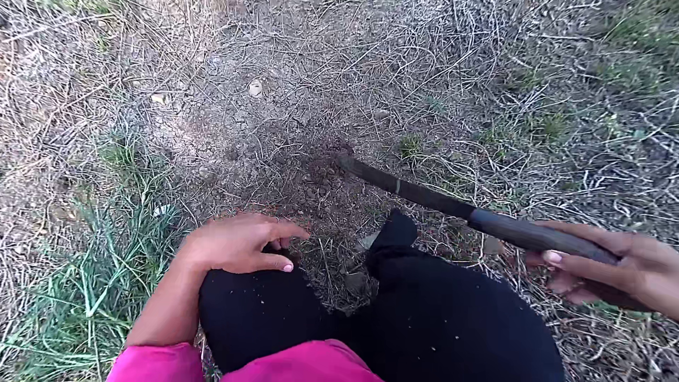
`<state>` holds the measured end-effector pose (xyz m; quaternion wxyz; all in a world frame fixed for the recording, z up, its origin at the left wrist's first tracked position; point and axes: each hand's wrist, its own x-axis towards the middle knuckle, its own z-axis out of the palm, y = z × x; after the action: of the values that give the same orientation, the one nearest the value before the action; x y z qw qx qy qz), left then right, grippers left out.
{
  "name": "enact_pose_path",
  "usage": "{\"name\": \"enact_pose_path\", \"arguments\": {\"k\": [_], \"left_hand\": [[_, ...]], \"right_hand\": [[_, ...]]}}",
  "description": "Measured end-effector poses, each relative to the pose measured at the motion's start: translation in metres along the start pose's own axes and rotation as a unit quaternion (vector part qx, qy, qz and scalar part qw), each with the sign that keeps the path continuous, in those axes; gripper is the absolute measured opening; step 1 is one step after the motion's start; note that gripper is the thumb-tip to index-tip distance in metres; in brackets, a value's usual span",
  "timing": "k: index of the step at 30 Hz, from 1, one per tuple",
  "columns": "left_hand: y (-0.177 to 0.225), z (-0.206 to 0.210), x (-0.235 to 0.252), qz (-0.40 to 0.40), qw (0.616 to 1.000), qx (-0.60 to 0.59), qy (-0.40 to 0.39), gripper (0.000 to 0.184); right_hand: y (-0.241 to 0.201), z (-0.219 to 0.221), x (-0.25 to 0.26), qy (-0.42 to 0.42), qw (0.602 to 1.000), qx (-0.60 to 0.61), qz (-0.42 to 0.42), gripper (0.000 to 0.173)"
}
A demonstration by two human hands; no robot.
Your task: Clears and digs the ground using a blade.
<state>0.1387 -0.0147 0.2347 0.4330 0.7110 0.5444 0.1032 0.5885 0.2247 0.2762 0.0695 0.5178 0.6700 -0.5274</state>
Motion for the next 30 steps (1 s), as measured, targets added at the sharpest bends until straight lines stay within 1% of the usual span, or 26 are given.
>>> {"name": "enact_pose_path", "arguments": {"k": [2, 4, 5, 7, 8, 9, 11, 13, 14, 15, 16, 17, 19, 20, 21, 23, 24, 26, 28, 30], "left_hand": [[0.000, 0.000, -0.005, 0.006, 1.000, 0.002, 0.012, 0.052], [-0.001, -0.001, -0.005, 0.020, 0.999, 0.004, 0.027, 0.052], [-0.001, -0.001, -0.004, 0.026, 0.999, 0.006, 0.029, 0.052], [0.001, 0.000, 0.000, 0.030, 0.999, 0.013, 0.030, 0.051], [0.003, 0.000, 0.002, 0.027, 0.999, 0.019, 0.031, 0.051], [0.005, -0.001, 0.003, 0.024, 0.999, 0.024, 0.032, 0.051], [0.006, -0.003, 0.006, 0.010, 0.999, 0.023, 0.025, 0.050], [0.007, -0.002, 0.007, 0.001, 1.000, 0.013, 0.023, 0.048], [0.007, -0.004, 0.008, -0.003, 1.000, 0.010, 0.018, 0.048], [0.007, -0.005, 0.010, -0.007, 1.000, 0.005, 0.012, 0.048], [0.007, -0.005, 0.012, -0.006, 1.000, -0.001, 0.009, 0.047], [0.007, -0.006, 0.013, -0.003, 1.000, -0.005, 0.008, 0.047], [0.008, -0.006, 0.016, 0.002, 1.000, -0.009, 0.011, 0.046], [0.008, -0.005, 0.016, 0.000, 1.000, -0.014, 0.012, 0.045], [0.008, -0.004, 0.016, -0.003, 1.000, -0.016, 0.012, 0.046], [0.006, -0.004, 0.015, -0.007, 1.000, -0.014, 0.012, 0.048], [0.005, -0.004, 0.013, -0.007, 1.000, -0.011, 0.014, 0.049], [0.003, -0.002, 0.008, -0.003, 1.000, 0.000, 0.028, 0.050], [0.001, 0.001, 0.004, 0.007, 0.999, 0.006, 0.038, 0.052], [-0.001, 0.001, 0.003, 0.011, 0.999, 0.007, 0.030, 0.053]], "right_hand": [[0.001, -0.023, -0.025, 0.000, 1.000, 0.018, 0.005, 0.048], [0.009, -0.018, -0.017, -0.001, 0.999, 0.040, 0.032, 0.045], [0.015, -0.001, 0.002, -0.001, 0.997, 0.052, 0.058, 0.043], [0.035, 0.057, 0.057, 0.005, 0.991, 0.071, 0.111, 0.038], [0.050, 0.086, 0.083, -0.002, 0.990, 0.078, 0.120, 0.038], [0.069, 0.106, 0.101, -0.012, 0.990, 0.087, 0.113, 0.040], [0.121, 0.121, 0.123, -0.029, 0.990, 0.124, 0.060, 0.044], [0.172, 0.126, 0.135, -0.049, 0.982, 0.177, 0.043, 0.042], [0.176, 0.125, 0.137, -0.060, 0.978, 0.190, 0.054, 0.040], [0.158, 0.125, 0.132, -0.052, 0.979, 0.184, 0.071, 0.037], [0.133, 0.124, 0.126, -0.036, 0.985, 0.149, 0.078, 0.034], [0.102, 0.122, 0.119, -0.025, 0.993, 0.089, 0.067, 0.031], [0.046, 0.112, 0.101, -0.017, 1.000, -0.014, 0.006, 0.036], [0.028, 0.104, 0.091, -0.012, 0.999, -0.043, -0.019, 0.037], [0.019, 0.093, 0.080, -0.006, 0.998, -0.048, -0.028, 0.036], [0.021, 0.057, 0.060, -0.014, 0.999, 0.027, -0.029, 0.036], [0.022, 0.035, 0.046, -0.018, 0.998, 0.057, -0.026, 0.039], [0.015, -0.001, 0.014, -0.003, 0.998, 0.059, -0.025, 0.048], [0.003, -0.020, -0.012, 0.014, 0.998, 0.052, -0.018, 0.052], [-0.003, -0.019, -0.015, 0.030, 0.999, 0.038, 0.007, 0.050]]}}
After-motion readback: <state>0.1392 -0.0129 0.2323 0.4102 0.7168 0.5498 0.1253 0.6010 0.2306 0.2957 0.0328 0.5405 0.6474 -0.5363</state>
